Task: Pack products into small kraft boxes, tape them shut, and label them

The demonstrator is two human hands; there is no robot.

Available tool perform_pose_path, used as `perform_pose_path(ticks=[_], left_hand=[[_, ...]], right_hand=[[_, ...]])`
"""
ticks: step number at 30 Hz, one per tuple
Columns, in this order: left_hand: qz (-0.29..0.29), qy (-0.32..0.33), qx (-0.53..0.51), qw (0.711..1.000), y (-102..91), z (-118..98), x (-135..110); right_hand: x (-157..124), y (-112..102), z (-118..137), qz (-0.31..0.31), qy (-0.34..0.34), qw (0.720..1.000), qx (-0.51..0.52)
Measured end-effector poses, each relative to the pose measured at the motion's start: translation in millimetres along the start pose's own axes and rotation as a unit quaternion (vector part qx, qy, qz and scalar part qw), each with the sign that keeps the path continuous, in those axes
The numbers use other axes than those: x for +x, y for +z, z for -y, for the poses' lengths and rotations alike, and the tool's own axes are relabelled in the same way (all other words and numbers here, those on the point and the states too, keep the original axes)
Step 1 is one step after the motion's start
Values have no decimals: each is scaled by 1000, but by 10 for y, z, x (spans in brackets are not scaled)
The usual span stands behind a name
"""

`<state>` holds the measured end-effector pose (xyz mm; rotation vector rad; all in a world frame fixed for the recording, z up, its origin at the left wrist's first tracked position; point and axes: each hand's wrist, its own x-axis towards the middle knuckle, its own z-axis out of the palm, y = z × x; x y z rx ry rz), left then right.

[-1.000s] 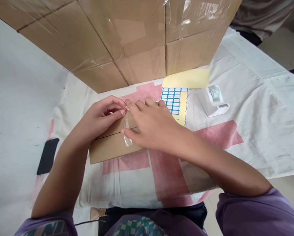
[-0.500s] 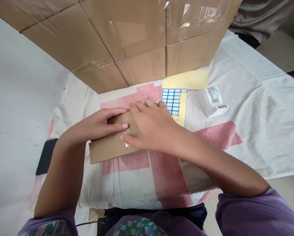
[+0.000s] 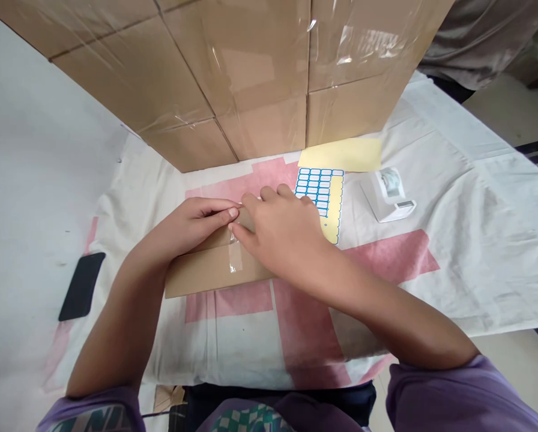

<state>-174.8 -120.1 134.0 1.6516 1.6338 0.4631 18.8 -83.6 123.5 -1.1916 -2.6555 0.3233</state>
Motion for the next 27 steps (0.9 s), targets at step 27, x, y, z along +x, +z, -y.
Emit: perform_pose_path(ticks=[27], left_hand=[[-125, 361, 192, 904, 2097, -93, -86]], right_hand=[[22, 776, -1626, -309, 256, 788, 468]])
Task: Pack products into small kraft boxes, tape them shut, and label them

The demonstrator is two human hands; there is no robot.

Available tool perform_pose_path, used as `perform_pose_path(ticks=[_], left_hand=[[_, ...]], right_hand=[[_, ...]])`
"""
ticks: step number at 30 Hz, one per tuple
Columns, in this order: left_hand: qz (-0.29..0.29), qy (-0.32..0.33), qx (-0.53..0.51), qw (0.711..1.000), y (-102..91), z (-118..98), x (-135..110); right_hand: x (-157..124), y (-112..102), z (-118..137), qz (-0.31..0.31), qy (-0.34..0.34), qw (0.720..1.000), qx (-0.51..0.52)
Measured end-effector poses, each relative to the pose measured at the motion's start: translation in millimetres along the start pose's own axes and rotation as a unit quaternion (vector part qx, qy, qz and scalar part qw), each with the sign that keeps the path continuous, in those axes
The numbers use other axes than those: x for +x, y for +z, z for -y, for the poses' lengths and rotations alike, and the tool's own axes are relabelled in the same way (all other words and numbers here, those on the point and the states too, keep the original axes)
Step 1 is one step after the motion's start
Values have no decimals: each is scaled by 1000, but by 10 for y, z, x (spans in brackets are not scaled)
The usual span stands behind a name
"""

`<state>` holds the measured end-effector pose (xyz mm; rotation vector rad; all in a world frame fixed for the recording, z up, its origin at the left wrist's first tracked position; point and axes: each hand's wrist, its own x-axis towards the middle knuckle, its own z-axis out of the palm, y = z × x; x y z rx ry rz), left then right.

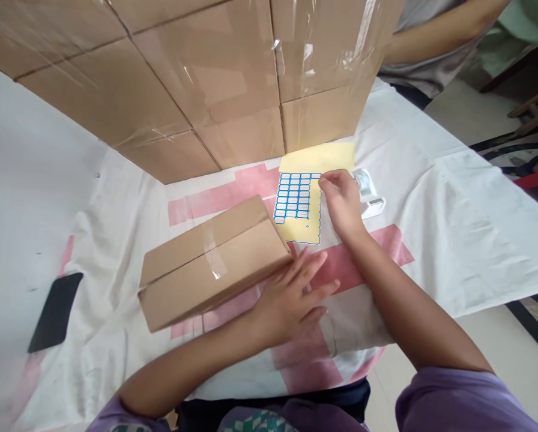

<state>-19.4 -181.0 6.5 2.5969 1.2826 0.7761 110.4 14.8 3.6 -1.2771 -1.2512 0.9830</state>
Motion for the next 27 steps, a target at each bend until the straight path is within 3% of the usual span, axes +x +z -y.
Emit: perform_pose_path(ticks=[4, 12, 15, 18, 23, 27], left_hand=[[-33, -31, -12, 999, 129, 214, 47], [-13, 30, -19, 999, -94, 396, -275], [-19, 33, -16, 999, -166, 498, -393], [-23, -8, -27, 999, -207, 567, -504], [-24, -93, -67, 993, -247, 576, -580], [-66, -109, -109, 986, -317, 453, -476]], right_hand=[[-28, -21, 126, 2, 93, 985, 147], [-71, 5, 180, -32, 202, 940, 272], [-115, 66, 142, 12, 231, 927, 297], [-181, 155, 107, 95, 236, 933, 254], [-188, 232, 15, 123, 209, 948, 207], [-98, 163, -7, 158, 153, 951, 215]])
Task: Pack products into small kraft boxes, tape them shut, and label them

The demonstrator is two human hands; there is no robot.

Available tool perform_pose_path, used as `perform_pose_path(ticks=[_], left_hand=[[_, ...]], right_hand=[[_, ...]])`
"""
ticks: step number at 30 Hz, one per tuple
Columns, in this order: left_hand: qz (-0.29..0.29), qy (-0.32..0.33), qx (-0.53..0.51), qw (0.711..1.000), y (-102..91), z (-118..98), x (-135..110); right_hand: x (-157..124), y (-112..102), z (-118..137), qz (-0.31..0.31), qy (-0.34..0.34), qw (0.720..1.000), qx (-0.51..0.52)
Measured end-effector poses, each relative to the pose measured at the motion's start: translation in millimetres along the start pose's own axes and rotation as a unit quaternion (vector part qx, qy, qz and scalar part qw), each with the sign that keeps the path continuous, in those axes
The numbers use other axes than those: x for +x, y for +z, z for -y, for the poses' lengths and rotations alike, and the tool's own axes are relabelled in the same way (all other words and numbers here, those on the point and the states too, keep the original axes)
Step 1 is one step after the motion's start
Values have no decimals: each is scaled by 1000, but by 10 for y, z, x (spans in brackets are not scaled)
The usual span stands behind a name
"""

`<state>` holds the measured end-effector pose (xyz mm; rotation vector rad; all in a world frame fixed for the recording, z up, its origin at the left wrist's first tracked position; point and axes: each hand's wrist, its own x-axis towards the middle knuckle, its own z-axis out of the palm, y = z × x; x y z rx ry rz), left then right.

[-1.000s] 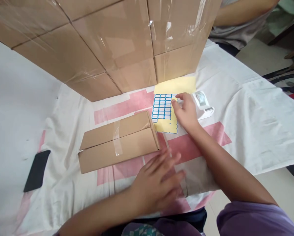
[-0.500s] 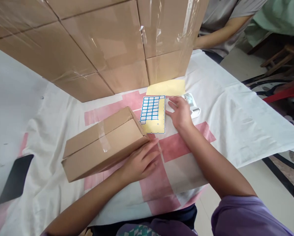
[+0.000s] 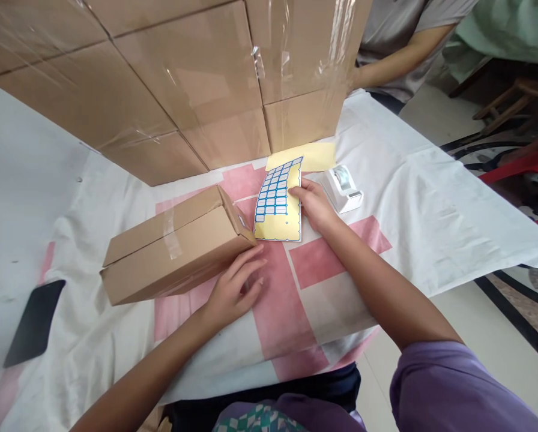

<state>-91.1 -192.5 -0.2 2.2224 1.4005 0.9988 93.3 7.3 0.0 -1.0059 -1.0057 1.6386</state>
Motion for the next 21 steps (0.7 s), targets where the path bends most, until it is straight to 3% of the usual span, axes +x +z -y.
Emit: perform_pose_path(ticks=[5, 9, 14, 21], left_hand=[[-79, -13, -91, 993, -75, -467, 434], [-145, 19, -79, 986, -68, -728, 908], [-234, -67, -43, 969, 77, -739, 1166], [-210, -82, -24, 974, 145, -687, 1128]], right_hand=[[-142, -43, 249, 8, -59, 997, -55], [-369, -61, 443, 89, -80, 988, -102], [-518, -131, 530, 183, -85, 975, -89], [-531, -132, 554, 304, -64, 947, -84]])
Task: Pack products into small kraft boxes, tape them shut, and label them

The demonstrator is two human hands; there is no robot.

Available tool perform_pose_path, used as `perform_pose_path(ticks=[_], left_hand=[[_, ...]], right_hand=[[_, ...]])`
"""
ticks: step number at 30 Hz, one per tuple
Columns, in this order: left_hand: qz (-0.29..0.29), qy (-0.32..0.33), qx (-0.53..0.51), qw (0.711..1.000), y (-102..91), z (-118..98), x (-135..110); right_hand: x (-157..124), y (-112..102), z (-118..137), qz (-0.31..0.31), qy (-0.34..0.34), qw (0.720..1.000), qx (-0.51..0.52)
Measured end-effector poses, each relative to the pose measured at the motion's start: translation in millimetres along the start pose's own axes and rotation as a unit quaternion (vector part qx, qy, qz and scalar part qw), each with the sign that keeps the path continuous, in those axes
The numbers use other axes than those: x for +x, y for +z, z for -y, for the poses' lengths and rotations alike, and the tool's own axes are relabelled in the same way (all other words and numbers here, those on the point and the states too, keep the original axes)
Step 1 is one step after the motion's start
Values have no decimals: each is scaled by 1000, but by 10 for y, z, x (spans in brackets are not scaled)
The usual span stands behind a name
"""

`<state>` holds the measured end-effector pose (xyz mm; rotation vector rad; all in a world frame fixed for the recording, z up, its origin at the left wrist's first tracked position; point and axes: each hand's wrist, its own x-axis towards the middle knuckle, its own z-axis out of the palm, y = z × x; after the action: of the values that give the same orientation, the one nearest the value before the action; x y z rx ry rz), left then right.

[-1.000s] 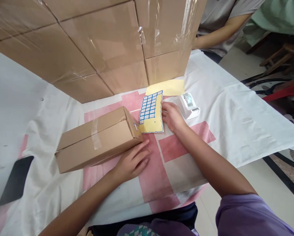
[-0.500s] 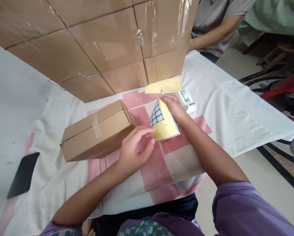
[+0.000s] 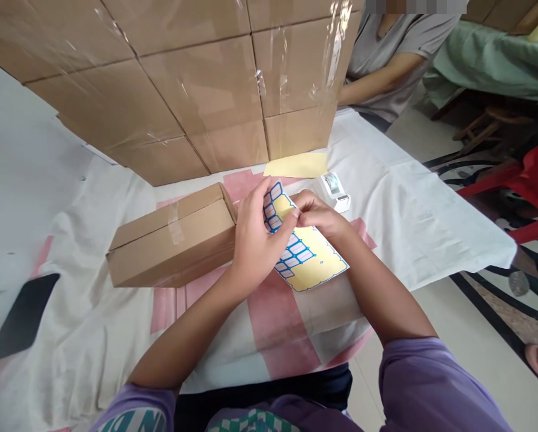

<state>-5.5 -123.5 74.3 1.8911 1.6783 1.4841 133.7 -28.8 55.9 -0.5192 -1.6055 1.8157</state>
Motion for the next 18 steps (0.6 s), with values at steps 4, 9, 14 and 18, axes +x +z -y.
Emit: perform_pose_path(ticks=[4, 9, 14, 18], left_hand=[[14, 3, 18, 1000, -4, 32, 16], [25, 16, 30, 999, 0, 62, 17], [33, 19, 59, 998, 4, 53, 9], [46, 12, 102, 994, 20, 51, 3]], right_hand=[[20, 94, 56, -4, 23, 1000, 1], [32, 146, 26, -100, 21, 995, -8], [48, 101, -75, -182, -4, 981, -63], [42, 9, -146, -155, -14, 985, -81]])
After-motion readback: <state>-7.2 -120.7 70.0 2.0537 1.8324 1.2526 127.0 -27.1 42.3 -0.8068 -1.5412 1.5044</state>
